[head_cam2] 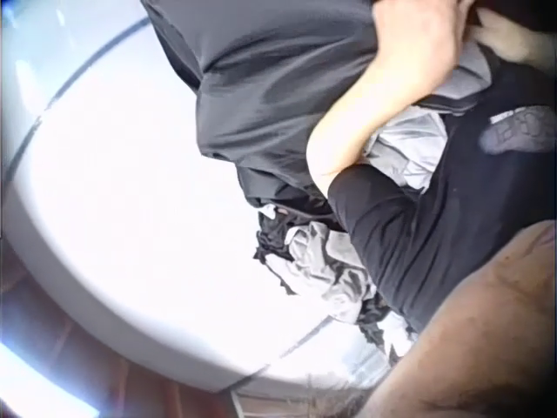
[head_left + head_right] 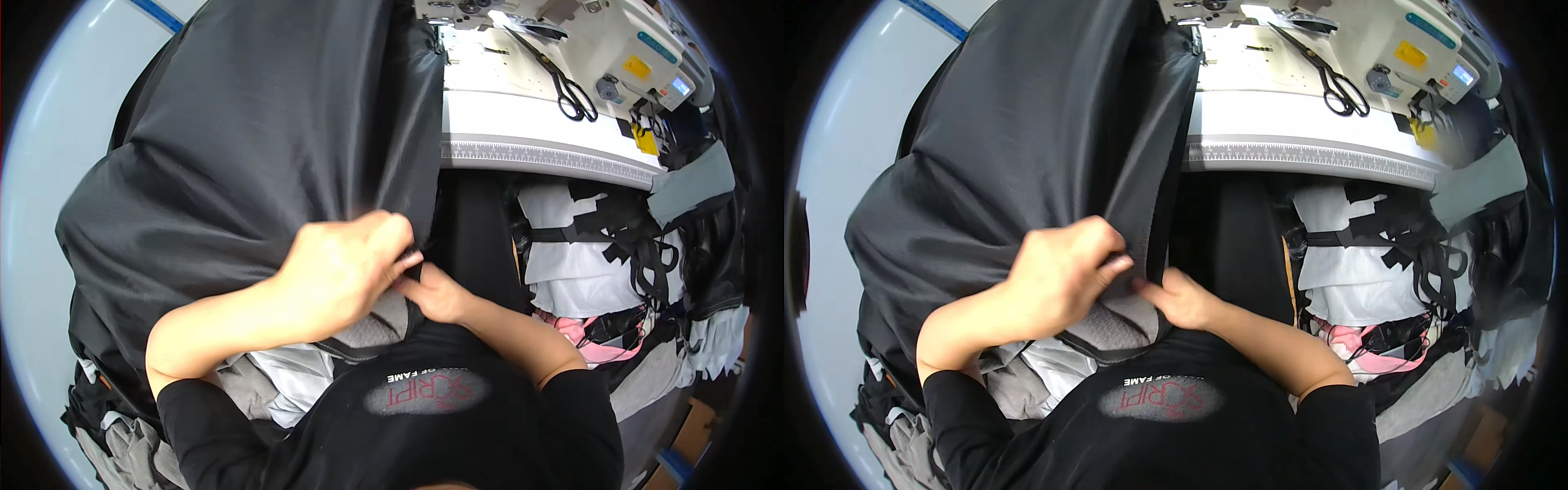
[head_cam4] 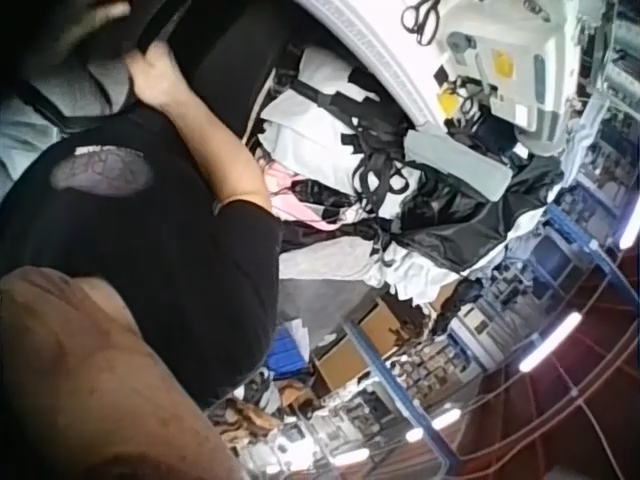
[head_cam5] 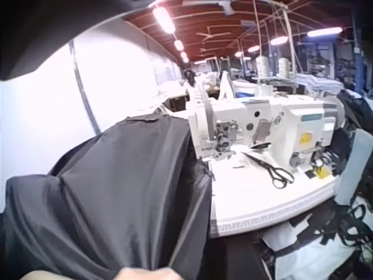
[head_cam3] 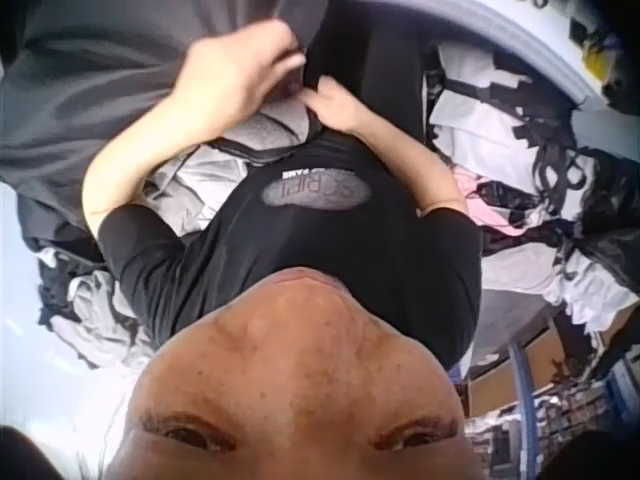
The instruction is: Sewing a black fabric piece using an industrial sewing machine.
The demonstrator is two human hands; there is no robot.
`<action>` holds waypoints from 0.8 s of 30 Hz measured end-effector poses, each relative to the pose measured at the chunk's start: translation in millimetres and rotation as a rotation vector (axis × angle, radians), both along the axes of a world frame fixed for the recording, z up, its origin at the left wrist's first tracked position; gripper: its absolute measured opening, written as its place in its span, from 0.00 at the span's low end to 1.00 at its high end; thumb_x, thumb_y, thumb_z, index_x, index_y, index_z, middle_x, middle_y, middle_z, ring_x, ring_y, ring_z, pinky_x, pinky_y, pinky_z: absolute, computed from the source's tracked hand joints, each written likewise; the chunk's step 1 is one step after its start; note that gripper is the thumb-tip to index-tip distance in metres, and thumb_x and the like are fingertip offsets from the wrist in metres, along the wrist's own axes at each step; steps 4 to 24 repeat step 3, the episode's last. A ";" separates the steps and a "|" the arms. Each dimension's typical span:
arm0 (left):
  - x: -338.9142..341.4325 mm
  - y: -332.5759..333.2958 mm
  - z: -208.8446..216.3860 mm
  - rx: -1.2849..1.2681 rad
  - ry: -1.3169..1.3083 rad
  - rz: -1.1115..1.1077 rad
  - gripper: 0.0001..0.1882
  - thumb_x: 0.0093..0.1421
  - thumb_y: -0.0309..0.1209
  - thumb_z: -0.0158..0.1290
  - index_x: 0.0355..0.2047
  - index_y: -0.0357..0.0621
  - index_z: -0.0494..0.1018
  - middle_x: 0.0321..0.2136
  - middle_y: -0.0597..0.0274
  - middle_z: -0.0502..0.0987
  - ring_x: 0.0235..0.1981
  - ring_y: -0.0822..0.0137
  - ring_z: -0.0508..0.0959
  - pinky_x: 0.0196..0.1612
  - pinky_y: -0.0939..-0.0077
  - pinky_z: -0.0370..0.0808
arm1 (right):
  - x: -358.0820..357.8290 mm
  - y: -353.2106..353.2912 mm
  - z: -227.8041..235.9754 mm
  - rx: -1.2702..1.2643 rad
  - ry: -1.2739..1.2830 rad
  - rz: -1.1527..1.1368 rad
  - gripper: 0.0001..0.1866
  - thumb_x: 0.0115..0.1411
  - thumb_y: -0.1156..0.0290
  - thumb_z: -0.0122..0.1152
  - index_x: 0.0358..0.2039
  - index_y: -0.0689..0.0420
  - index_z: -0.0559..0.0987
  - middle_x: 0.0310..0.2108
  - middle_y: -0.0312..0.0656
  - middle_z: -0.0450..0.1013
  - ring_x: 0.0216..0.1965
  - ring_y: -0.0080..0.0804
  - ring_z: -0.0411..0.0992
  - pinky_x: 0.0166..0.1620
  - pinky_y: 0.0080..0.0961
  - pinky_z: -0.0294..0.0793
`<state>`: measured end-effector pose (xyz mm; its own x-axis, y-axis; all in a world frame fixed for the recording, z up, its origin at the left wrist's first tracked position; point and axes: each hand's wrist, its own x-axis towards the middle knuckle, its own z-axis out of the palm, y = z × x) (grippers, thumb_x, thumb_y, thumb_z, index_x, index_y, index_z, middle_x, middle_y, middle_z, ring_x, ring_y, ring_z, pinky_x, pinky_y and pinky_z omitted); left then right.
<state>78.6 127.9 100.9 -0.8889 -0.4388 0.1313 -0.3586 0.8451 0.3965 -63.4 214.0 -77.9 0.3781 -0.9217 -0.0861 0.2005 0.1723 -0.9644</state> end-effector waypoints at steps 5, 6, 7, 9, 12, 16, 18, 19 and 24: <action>4.9 2.3 -32.6 0.088 -0.121 0.008 0.07 0.63 0.29 0.56 0.31 0.42 0.69 0.27 0.53 0.73 0.26 0.51 0.78 0.27 0.61 0.74 | -0.4 22.6 0.0 -0.109 0.061 -0.036 0.21 0.71 0.60 0.52 0.58 0.59 0.72 0.54 0.50 0.74 0.60 0.41 0.69 0.62 0.33 0.64; 4.9 2.3 -32.6 0.088 -0.121 0.008 0.07 0.63 0.29 0.56 0.31 0.42 0.69 0.27 0.53 0.73 0.26 0.51 0.78 0.27 0.61 0.74 | -0.4 22.6 0.0 -0.109 0.061 -0.036 0.21 0.71 0.60 0.52 0.58 0.59 0.72 0.54 0.50 0.74 0.60 0.41 0.69 0.62 0.33 0.64; 4.9 2.3 -32.6 0.088 -0.121 0.008 0.07 0.63 0.29 0.56 0.31 0.42 0.69 0.27 0.53 0.73 0.26 0.51 0.78 0.27 0.61 0.74 | -0.4 22.6 0.0 -0.109 0.061 -0.036 0.21 0.71 0.60 0.52 0.58 0.59 0.72 0.54 0.50 0.74 0.60 0.41 0.69 0.62 0.33 0.64; 4.9 2.3 -32.6 0.088 -0.121 0.008 0.07 0.63 0.29 0.56 0.31 0.42 0.69 0.27 0.53 0.73 0.26 0.51 0.78 0.27 0.61 0.74 | -0.4 22.6 0.0 -0.109 0.061 -0.036 0.21 0.71 0.60 0.52 0.58 0.59 0.72 0.54 0.50 0.74 0.60 0.41 0.69 0.62 0.33 0.64; 4.9 2.3 -32.6 0.088 -0.121 0.008 0.07 0.63 0.29 0.56 0.31 0.42 0.69 0.27 0.53 0.73 0.26 0.51 0.78 0.27 0.61 0.74 | -0.4 22.6 0.0 -0.109 0.061 -0.036 0.21 0.71 0.60 0.52 0.58 0.59 0.72 0.54 0.50 0.74 0.60 0.41 0.69 0.62 0.33 0.64; 4.9 2.3 -32.6 0.088 -0.121 0.008 0.07 0.63 0.29 0.56 0.31 0.42 0.69 0.27 0.53 0.73 0.26 0.51 0.78 0.27 0.61 0.74 | -0.4 22.6 0.0 -0.109 0.061 -0.036 0.21 0.71 0.60 0.52 0.58 0.59 0.72 0.54 0.50 0.74 0.60 0.41 0.69 0.62 0.33 0.64; 4.9 2.3 -32.6 0.088 -0.121 0.008 0.07 0.63 0.29 0.56 0.31 0.42 0.69 0.27 0.53 0.73 0.26 0.51 0.78 0.27 0.61 0.74 | -0.4 22.6 0.0 -0.109 0.061 -0.036 0.21 0.71 0.60 0.52 0.58 0.59 0.72 0.54 0.50 0.74 0.60 0.41 0.69 0.62 0.33 0.64; 4.9 2.3 -32.6 0.088 -0.121 0.008 0.07 0.63 0.29 0.56 0.31 0.42 0.69 0.27 0.53 0.73 0.26 0.51 0.78 0.27 0.61 0.74 | -0.4 22.6 0.0 -0.109 0.061 -0.036 0.21 0.71 0.60 0.52 0.58 0.59 0.72 0.54 0.50 0.74 0.60 0.41 0.69 0.62 0.33 0.64; 4.9 2.3 -32.6 0.088 -0.121 0.008 0.07 0.63 0.29 0.56 0.31 0.42 0.69 0.27 0.53 0.73 0.26 0.51 0.78 0.27 0.61 0.74 | -0.4 22.6 0.0 -0.109 0.061 -0.036 0.21 0.71 0.60 0.52 0.58 0.59 0.72 0.54 0.50 0.74 0.60 0.41 0.69 0.62 0.33 0.64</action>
